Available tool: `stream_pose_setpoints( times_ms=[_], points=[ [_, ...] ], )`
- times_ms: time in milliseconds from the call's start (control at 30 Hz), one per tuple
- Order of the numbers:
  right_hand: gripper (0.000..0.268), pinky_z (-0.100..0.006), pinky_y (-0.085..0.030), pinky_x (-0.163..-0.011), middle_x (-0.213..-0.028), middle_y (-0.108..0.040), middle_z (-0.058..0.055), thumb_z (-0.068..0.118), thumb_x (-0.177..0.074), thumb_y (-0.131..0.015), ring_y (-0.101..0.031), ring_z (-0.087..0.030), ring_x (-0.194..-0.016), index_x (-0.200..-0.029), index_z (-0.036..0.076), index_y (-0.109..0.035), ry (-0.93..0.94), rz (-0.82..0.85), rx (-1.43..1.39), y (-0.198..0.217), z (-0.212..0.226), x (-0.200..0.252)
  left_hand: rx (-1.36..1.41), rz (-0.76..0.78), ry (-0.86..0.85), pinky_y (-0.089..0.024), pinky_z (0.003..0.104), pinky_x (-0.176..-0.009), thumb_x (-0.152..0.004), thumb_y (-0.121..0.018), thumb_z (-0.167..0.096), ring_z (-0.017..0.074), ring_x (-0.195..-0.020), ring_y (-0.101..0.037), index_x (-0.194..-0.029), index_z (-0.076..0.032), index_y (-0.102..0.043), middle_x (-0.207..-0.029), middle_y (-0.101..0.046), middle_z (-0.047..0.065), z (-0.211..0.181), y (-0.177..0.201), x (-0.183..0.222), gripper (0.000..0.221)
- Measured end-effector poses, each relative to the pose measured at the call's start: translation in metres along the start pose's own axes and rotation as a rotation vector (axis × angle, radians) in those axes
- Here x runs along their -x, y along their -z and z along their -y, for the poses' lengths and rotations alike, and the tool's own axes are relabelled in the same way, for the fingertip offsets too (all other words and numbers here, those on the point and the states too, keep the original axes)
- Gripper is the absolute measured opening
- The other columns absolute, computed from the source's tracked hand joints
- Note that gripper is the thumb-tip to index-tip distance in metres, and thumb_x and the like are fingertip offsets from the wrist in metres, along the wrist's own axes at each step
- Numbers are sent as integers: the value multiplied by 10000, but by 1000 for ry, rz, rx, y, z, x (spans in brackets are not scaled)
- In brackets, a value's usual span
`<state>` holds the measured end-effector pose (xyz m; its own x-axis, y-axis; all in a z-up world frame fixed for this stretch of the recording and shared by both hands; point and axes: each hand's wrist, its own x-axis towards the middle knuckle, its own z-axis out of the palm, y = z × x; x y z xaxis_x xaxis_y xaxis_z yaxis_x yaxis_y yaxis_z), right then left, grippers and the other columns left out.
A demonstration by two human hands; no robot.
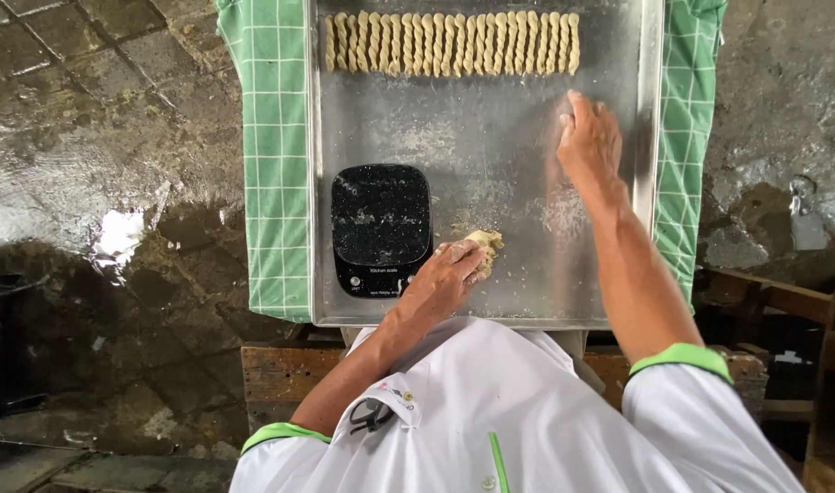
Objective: Shaping small portions of dough into long thin strips and arranging them on a baking tray.
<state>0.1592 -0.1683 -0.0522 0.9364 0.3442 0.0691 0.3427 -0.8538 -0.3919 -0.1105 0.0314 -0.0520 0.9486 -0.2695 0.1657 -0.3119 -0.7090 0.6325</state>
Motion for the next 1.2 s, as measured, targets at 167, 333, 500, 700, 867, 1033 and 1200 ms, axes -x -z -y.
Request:
stream_pose_setpoints(
  times_ms=[167, 333, 500, 700, 867, 1033, 1200],
  points=[
    [431, -512, -463, -929, -1282, -599, -205, 183, -1132, -364, -571, -354, -1152, -1547, 74, -415, -178, 10, -117, 22, 19, -17, 44, -11, -12, -489, 497, -1011, -969, -681, -91, 373, -1151, -612, -1233, 22, -632, -1278, -614, 213, -12, 18, -8, 291],
    [436, -497, -429, -833, -1081, -608, -243, 105, -1115, -368, -531, -367, -971, -1527, 74, -506, -113, 1, -4, 12, -3, -57, 36, -36, -1, -510, 507, -1012, -976, -684, -114, 396, -1166, -626, -1271, 35, -649, -1302, -621, 225, -6, 9, -5, 332],
    [394, -577, -373, -1022, -1311, -598, -377, 149, -1128, -466, -484, -493, -1297, -1514, 113, -534, -33, -7, 47, -1, -20, -62, 61, -11, 19, -514, 505, -1030, -973, -688, -111, 406, -1206, -615, -1285, 64, -645, -1331, -623, 255, -7, 9, -6, 359],
    [331, -420, -448, -845, -1134, -661, -128, 37, -1087, -490, -575, -276, -1008, -1400, 135, -533, -60, -145, -134, 9, -8, -42, 90, -17, 1, -481, 496, -1003, -961, -686, -69, 386, -1135, -630, -1185, 23, -642, -1238, -637, 229, -15, 24, -14, 246],
    [385, -496, -390, -966, -1060, -622, -156, -1, -1067, -495, -552, -315, -989, -1432, 69, -597, 50, -179, -23, -16, -29, -43, 55, -18, 9, -487, 488, -1040, -976, -687, -122, 360, -1180, -612, -1244, 18, -648, -1288, -622, 208, -7, 12, -11, 305],
    [373, -434, -405, -864, -1002, -637, -151, -18, -1055, -465, -558, -300, -917, -1407, 66, -552, 105, -214, -1, -16, -29, -48, 32, -36, -7, -472, 478, -1060, -965, -695, -93, 362, -1201, -601, -1244, 35, -645, -1301, -620, 218, -5, 7, -10, 311],
    [409, -519, -411, -1007, -1236, -655, -179, -33, -1060, -451, -602, -327, -1116, -1440, 112, -498, 18, -158, -82, -3, -13, -43, 44, -50, 10, -485, 495, -1063, -975, -691, -105, 375, -1213, -606, -1270, 46, -647, -1316, -620, 225, -6, 5, -8, 334]
  ],
)
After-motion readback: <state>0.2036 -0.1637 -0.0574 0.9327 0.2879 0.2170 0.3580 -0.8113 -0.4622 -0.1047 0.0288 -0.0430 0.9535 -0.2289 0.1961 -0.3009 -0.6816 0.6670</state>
